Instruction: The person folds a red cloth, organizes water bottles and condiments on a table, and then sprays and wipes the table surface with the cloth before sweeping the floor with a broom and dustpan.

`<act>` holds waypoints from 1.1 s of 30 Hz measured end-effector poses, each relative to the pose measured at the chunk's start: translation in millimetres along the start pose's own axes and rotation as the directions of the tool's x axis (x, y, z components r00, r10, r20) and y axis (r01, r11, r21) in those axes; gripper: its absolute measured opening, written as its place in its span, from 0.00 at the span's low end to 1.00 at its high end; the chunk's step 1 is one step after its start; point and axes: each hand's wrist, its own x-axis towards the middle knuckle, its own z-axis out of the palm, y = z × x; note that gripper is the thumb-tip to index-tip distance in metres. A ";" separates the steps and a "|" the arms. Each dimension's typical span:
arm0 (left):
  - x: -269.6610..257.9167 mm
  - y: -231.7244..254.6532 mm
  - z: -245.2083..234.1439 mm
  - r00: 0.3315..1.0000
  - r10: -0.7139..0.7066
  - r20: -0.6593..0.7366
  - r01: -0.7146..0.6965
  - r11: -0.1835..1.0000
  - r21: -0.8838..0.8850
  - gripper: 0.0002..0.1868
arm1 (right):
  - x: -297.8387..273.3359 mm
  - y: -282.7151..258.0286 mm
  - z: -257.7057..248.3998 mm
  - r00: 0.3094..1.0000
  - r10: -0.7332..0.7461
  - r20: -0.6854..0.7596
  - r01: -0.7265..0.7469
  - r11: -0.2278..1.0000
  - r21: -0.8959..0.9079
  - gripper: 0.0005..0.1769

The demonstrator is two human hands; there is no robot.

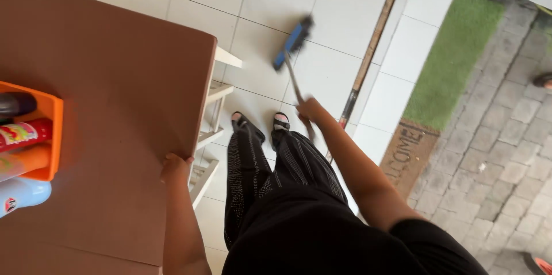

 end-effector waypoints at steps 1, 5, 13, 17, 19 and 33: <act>0.1 2.6 -1.4 0.995 -0.064 0.075 0.062 0.998 0.032 0.44 | 17.4 -35.4 -5.0 0.995 -0.061 0.085 0.054 0.995 0.082 0.24; 6.0 3.5 -4.1 0.988 -0.036 0.152 0.023 0.996 0.082 0.43 | 15.2 -71.9 -63.8 0.965 -0.264 -0.007 0.200 0.714 0.671 0.13; 11.3 62.6 -65.2 0.929 0.331 0.164 -0.335 0.942 -0.001 0.30 | -258.3 137.0 -149.9 0.978 0.206 -0.008 -0.161 0.786 0.596 0.14; -2.5 156.8 -122.2 0.847 0.531 -0.004 -0.525 0.835 -0.166 0.24 | -219.2 159.1 -132.3 0.901 0.400 -0.170 -0.383 0.915 0.125 0.21; -14.4 185.4 -151.0 0.807 0.587 -0.058 -0.578 0.766 -0.280 0.21 | -150.0 134.5 -140.2 0.834 0.495 -0.242 -0.502 0.864 0.040 0.28; 29.0 275.8 -282.6 0.582 0.731 -0.358 -0.810 0.479 -0.339 0.13 | 152.7 -255.6 -145.2 0.983 -0.154 -0.099 0.172 0.963 0.206 0.25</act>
